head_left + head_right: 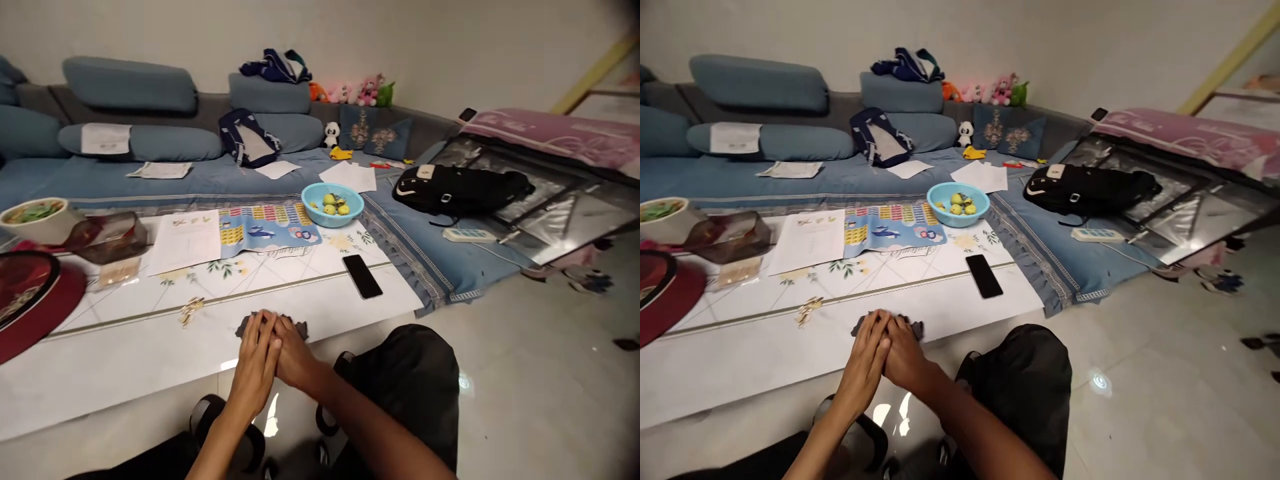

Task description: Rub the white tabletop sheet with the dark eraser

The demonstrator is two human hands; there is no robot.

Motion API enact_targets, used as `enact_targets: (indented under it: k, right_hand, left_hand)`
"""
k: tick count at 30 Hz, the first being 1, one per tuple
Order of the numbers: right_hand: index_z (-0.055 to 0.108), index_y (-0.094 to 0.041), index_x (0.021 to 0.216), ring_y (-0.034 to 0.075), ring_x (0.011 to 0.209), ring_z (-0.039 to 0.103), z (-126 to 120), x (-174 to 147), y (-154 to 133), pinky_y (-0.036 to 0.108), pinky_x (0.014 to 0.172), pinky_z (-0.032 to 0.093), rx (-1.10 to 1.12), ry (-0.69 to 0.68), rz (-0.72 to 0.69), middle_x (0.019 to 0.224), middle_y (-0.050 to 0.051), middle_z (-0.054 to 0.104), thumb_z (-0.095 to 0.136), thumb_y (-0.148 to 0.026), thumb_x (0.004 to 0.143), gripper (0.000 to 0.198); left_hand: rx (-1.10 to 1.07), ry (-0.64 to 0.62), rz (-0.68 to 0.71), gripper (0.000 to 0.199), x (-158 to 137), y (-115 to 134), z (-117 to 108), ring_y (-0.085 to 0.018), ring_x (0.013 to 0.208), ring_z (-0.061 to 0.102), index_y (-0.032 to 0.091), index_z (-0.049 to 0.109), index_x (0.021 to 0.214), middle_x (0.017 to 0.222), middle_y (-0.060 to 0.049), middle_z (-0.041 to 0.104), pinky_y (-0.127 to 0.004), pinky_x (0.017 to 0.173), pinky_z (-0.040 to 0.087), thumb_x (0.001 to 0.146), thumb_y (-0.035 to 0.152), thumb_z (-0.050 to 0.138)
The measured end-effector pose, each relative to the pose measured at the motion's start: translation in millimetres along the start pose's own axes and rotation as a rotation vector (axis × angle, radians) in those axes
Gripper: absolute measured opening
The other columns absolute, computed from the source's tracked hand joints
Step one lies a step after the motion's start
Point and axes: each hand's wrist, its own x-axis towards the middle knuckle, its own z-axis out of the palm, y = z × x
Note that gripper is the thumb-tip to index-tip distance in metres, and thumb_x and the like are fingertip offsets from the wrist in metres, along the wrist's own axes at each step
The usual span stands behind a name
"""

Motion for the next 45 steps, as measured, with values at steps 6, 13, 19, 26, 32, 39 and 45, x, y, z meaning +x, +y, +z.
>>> enact_targets:
  k: [6, 13, 19, 26, 32, 39, 45]
  right_hand:
    - [0.074, -0.024, 0.118, 0.023, 0.122, 0.064, -122, -69, 110, 0.037, 0.109, 0.049, 0.166, 0.157, 0.215, 0.127, 0.008, 0.071, 0.048, -0.037, 0.11, 0.03]
    - [0.037, -0.01, 0.163, 0.038, 0.127, 0.057, -164, -27, 183, 0.046, 0.1, 0.046, -0.352, 0.128, 0.825, 0.143, 0.026, 0.057, 0.074, -0.046, 0.095, 0.085]
    - [0.029, -0.005, 0.166, 0.038, 0.119, 0.059, -152, -19, 196, 0.042, 0.094, 0.048, -0.36, 0.127, 0.827, 0.129, 0.026, 0.062, 0.072, -0.034, 0.092, 0.091]
    - [0.041, -0.011, 0.162, 0.032, 0.108, 0.069, -198, -44, 215, 0.039, 0.087, 0.053, 0.399, 0.228, 0.962, 0.122, 0.017, 0.069, 0.071, -0.045, 0.083, 0.091]
    - [0.053, -0.021, 0.153, 0.021, 0.076, 0.073, -220, -80, 234, 0.034, 0.07, 0.056, 1.07, 0.358, 0.955, 0.1, 0.003, 0.069, 0.075, -0.054, 0.084, 0.08]
    - [0.057, -0.02, 0.149, 0.021, 0.075, 0.071, -231, -88, 244, 0.036, 0.074, 0.058, 1.301, 0.667, 0.842, 0.1, 0.003, 0.071, 0.08, -0.05, 0.08, 0.079]
    - [0.054, -0.02, 0.153, 0.019, 0.083, 0.071, -242, -88, 244, 0.036, 0.082, 0.059, 1.126, 0.993, 0.825, 0.112, 0.003, 0.071, 0.082, -0.048, 0.079, 0.084]
  left_hand:
    - [0.201, 0.178, 0.02, 0.073, 32, 5, 56, -0.046, 0.161, 0.026, 0.02, 0.047, 0.159, 0.172, -0.023, 0.031, -0.072, 0.124, 0.035, 0.101, 0.063, 0.061]
    - [0.258, -0.056, 0.458, 0.045, 98, 69, 130, -0.041, 0.156, 0.039, 0.016, 0.058, 0.146, 0.158, -0.022, 0.05, -0.067, 0.127, 0.036, 0.101, 0.02, 0.056]
    - [0.347, -0.022, 0.343, 0.043, 104, 38, 93, -0.042, 0.161, 0.031, 0.028, 0.064, 0.144, 0.172, -0.013, 0.033, -0.068, 0.126, 0.039, 0.102, 0.024, 0.056]
    - [0.295, -0.024, 0.296, 0.047, 205, 66, 158, -0.042, 0.16, 0.032, 0.015, 0.058, 0.151, 0.168, -0.022, 0.032, -0.062, 0.127, 0.039, 0.108, 0.032, 0.049]
    - [0.305, -0.099, 0.391, 0.048, 332, 110, 228, -0.039, 0.157, 0.035, 0.014, 0.056, 0.149, 0.162, -0.023, 0.039, -0.057, 0.129, 0.036, 0.103, 0.025, 0.054]
    - [0.29, -0.222, 0.362, 0.053, 438, 163, 286, -0.038, 0.156, 0.033, 0.008, 0.049, 0.153, 0.164, -0.026, 0.036, -0.054, 0.13, 0.028, 0.103, 0.025, 0.054]
    - [0.252, -0.257, 0.445, 0.054, 406, 177, 302, -0.038, 0.156, 0.032, 0.005, 0.052, 0.151, 0.16, -0.026, 0.042, -0.052, 0.132, 0.025, 0.1, 0.021, 0.056]
